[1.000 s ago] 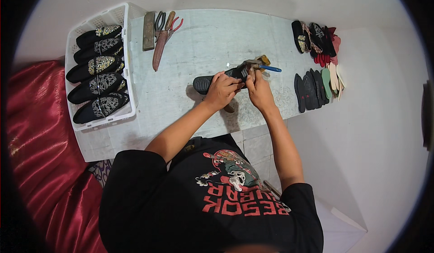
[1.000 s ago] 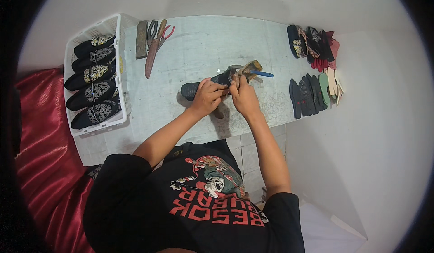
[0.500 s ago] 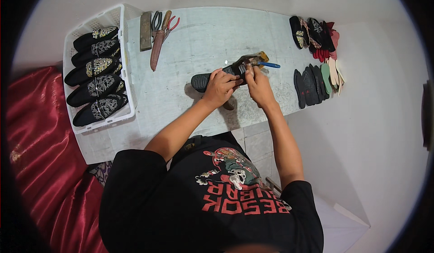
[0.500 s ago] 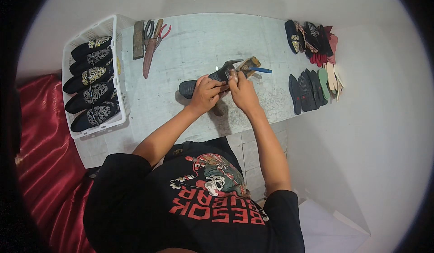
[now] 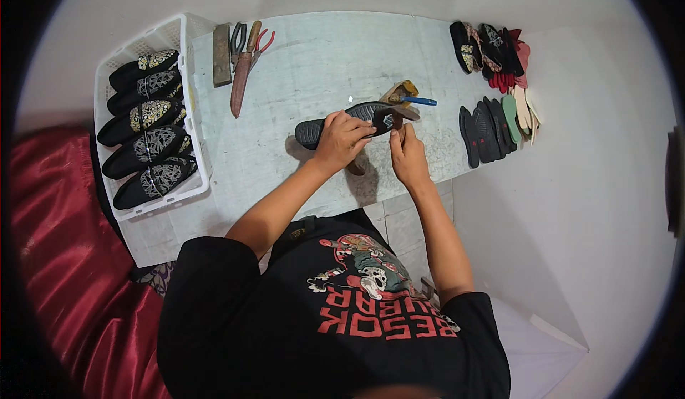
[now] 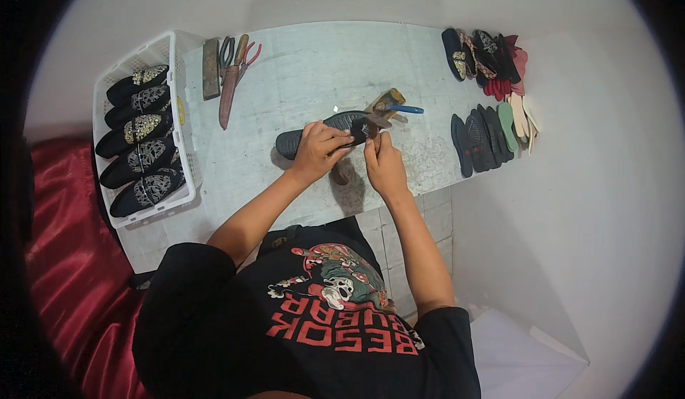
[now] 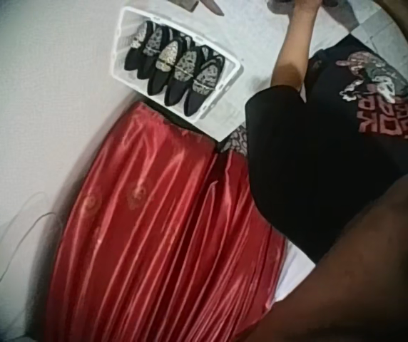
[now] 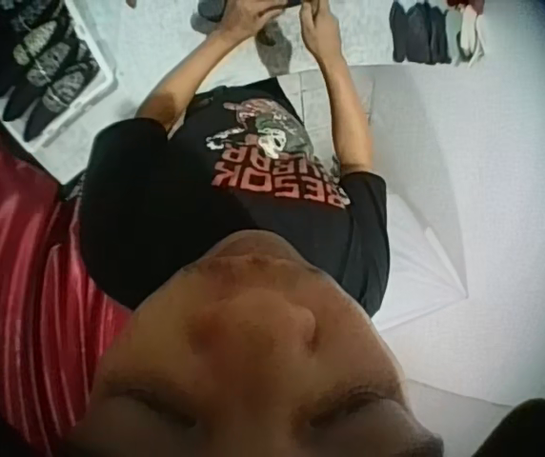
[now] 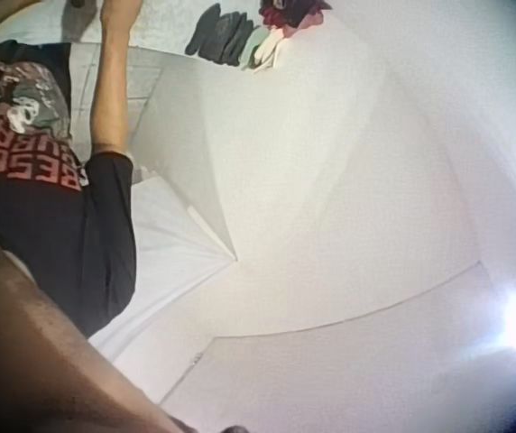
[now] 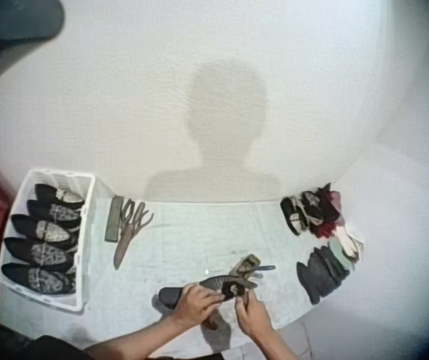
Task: Applying glue to the bottom of shoe soles using a brush.
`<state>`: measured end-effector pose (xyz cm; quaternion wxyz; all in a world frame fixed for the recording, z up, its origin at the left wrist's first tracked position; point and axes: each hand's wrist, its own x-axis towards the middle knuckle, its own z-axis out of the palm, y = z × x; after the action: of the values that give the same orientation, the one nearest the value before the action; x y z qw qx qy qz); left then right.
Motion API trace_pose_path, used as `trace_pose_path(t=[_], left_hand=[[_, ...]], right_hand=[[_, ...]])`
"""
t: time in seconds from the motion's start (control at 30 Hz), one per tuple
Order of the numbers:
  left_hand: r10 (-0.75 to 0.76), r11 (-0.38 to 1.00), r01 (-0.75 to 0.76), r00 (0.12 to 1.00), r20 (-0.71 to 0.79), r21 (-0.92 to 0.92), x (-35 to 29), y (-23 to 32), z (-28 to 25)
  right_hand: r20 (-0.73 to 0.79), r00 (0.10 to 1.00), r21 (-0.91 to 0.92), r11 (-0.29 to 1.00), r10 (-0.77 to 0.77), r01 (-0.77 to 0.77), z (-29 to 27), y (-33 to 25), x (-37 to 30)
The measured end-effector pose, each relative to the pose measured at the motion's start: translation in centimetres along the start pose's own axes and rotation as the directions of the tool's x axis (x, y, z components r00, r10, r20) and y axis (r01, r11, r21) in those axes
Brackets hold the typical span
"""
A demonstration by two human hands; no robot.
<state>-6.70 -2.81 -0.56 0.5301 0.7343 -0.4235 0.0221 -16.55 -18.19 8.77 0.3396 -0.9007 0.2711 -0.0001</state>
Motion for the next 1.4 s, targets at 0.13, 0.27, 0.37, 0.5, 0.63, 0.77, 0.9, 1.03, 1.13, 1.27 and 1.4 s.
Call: trace_pose_path(t=[0.13, 0.27, 0.37, 0.5, 0.63, 0.77, 0.9, 1.03, 1.13, 1.27, 1.4], left_hand=[[-0.067, 0.996, 0.057, 0.986, 0.155, 0.070, 1.1, 0.7, -1.5], [-0.100, 0.994, 0.092, 0.983, 0.152, 0.059, 2.9, 1.0, -3.0], [-0.174, 0.985, 0.165, 0.959, 0.225, 0.054, 3.6, 0.4, -2.8], [-0.287, 0.955, 0.296, 0.902, 0.323, 0.023, 3.5, -0.7, -2.6], [-0.283, 0.953, 0.301, 0.890, 0.356, 0.005, 3.5, -1.1, -2.7], [-0.342, 0.931, 0.364, 0.866, 0.365, 0.008, 3.6, -0.5, -3.1], [-0.287, 0.956, 0.292, 0.907, 0.307, 0.031, 3.1, -1.9, -2.3], [-0.375, 0.921, 0.386, 0.832, 0.408, 0.058, 3.6, -1.2, -2.6], [-0.379, 0.922, 0.381, 0.843, 0.383, 0.074, 3.2, -1.6, -2.3], [-0.380, 0.920, 0.384, 0.827, 0.415, 0.077, 3.8, -1.5, -2.5], [-0.363, 0.929, 0.364, 0.847, 0.389, 0.074, 3.3, -1.4, -2.8]], right_hand=[[-0.064, 0.996, -0.003, 0.998, -0.069, 0.069, 0.8, 0.3, -0.3], [-0.052, 0.997, 0.034, 0.998, -0.051, 0.053, -0.1, 0.8, 0.1], [-0.008, 0.998, 0.135, 0.989, 0.064, -0.062, -1.3, 0.4, 0.4], [0.022, 0.985, 0.256, 0.951, 0.174, -0.174, -2.6, -0.7, 0.1], [-0.179, 0.984, 0.275, 0.961, 0.010, 0.040, -2.6, -1.3, -1.4], [-0.174, 0.967, 0.037, 0.980, -0.188, 0.197, -1.5, -1.6, -2.7], [-0.030, 1.000, -0.048, 0.999, 0.010, -0.011, 0.1, -0.7, -2.5], [0.034, 0.996, -0.083, 0.993, 0.081, -0.078, -1.0, -2.2, -1.9], [0.001, 0.999, -0.066, 0.997, -0.036, 0.036, -0.2, -2.6, -2.1], [0.008, 0.999, -0.135, 0.989, -0.053, 0.053, 1.2, -1.9, -1.7], [0.074, 0.997, -0.118, 0.993, -0.023, 0.031, 0.6, -3.1, -1.8]])
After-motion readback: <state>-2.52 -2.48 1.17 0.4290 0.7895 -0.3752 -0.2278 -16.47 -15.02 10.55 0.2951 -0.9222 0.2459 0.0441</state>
